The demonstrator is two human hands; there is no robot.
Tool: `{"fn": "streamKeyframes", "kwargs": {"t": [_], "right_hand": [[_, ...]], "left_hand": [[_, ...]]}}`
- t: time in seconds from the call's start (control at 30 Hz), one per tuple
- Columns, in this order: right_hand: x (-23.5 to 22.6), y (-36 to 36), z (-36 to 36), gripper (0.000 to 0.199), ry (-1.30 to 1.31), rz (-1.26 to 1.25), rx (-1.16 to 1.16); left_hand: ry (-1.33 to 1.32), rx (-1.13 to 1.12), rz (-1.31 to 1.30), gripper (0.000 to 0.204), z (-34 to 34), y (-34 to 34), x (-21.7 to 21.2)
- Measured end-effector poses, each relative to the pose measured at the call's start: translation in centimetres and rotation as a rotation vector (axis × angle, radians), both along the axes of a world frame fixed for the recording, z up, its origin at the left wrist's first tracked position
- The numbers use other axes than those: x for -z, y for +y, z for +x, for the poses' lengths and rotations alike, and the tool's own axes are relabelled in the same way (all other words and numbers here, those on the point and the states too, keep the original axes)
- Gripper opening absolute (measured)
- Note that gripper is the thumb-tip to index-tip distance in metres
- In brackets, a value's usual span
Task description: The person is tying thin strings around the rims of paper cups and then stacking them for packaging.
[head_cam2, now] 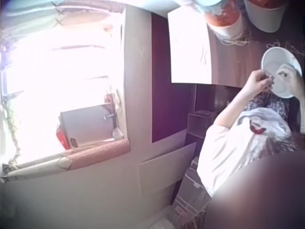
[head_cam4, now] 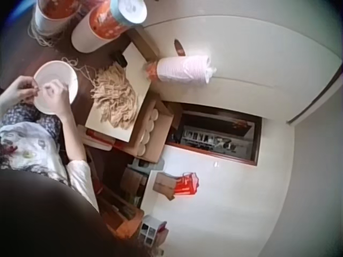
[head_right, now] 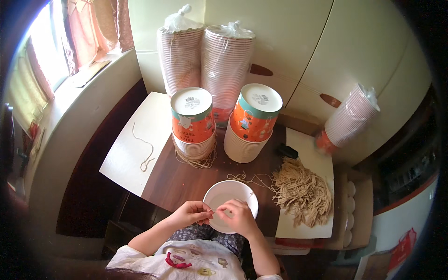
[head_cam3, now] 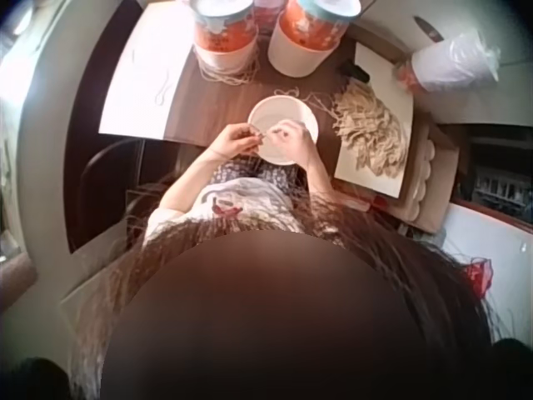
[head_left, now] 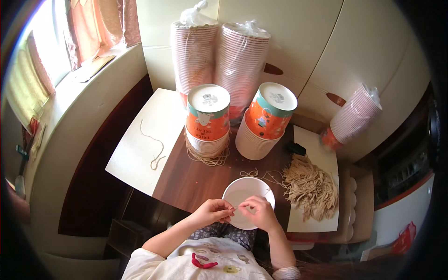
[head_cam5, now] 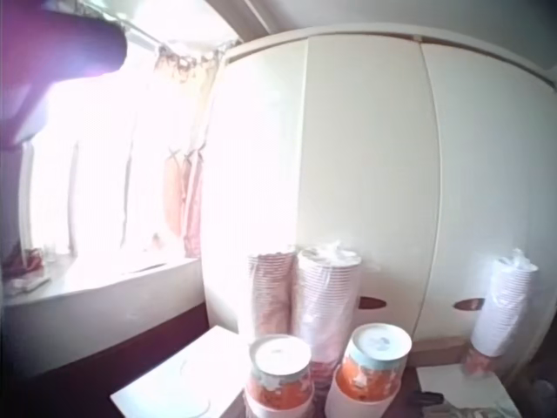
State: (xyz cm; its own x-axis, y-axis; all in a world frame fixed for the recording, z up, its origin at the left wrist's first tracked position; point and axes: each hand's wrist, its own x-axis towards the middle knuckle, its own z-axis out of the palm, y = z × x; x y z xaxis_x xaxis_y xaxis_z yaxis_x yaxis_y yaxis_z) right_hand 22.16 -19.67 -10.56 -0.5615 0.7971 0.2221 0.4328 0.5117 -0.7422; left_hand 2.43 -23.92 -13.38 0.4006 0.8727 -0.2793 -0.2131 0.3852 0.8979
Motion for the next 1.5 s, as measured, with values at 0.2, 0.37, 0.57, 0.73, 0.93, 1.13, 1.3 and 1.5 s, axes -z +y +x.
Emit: {"fn": "streamKeyframes", "kwargs": {"t": [0.2,0.37,0.57,0.73,0.93,1.13,1.3,1.5], "right_hand": [[1.0,-0.7,-0.1,0.02,0.026,-0.012,-0.031],[-0.7,-1.7,-1.0,0.017,0.115,-0.09,0.164],[0.7,-2.0,-0.7,0.01,0.048,0.032,0.014],[0.5,-2.6,-0.6,0.009,0.103,0.111,0.181],[-0.4,-5.9,-1.9,0.011,-0.047,0.26,0.088],[1.4,-7.3,-3.7,0.012,-0.176,0.392,0.063],[1.3,-4.7,-3.0,0.022,-0.088,0.313,0.167],[2.6,-4.3,-3.7,0.025,-0.032,0.192,0.189]], "left_hand": [[-0.062,0.021,0.057,0.014,0.0,-0.1,-0.2],[-0.072,0.034,0.01,0.011,-0.4,-0.2,-0.2],[-0.091,0.046,0.049,0.01,-0.2,-0.2,-0.2],[-0.029,0.008,0.075,0.012,-0.3,-0.3,-0.1],[-0.098,-0.106,-0.024,0.011,-0.7,-0.4,0.7],[-0.028,-0.065,0.089,0.007,-1.2,-0.6,1.4],[0.108,-0.077,0.227,0.01,-1.4,-0.8,1.1],[0.306,-0.074,0.343,0.019,-0.8,-0.8,-0.9]]}}
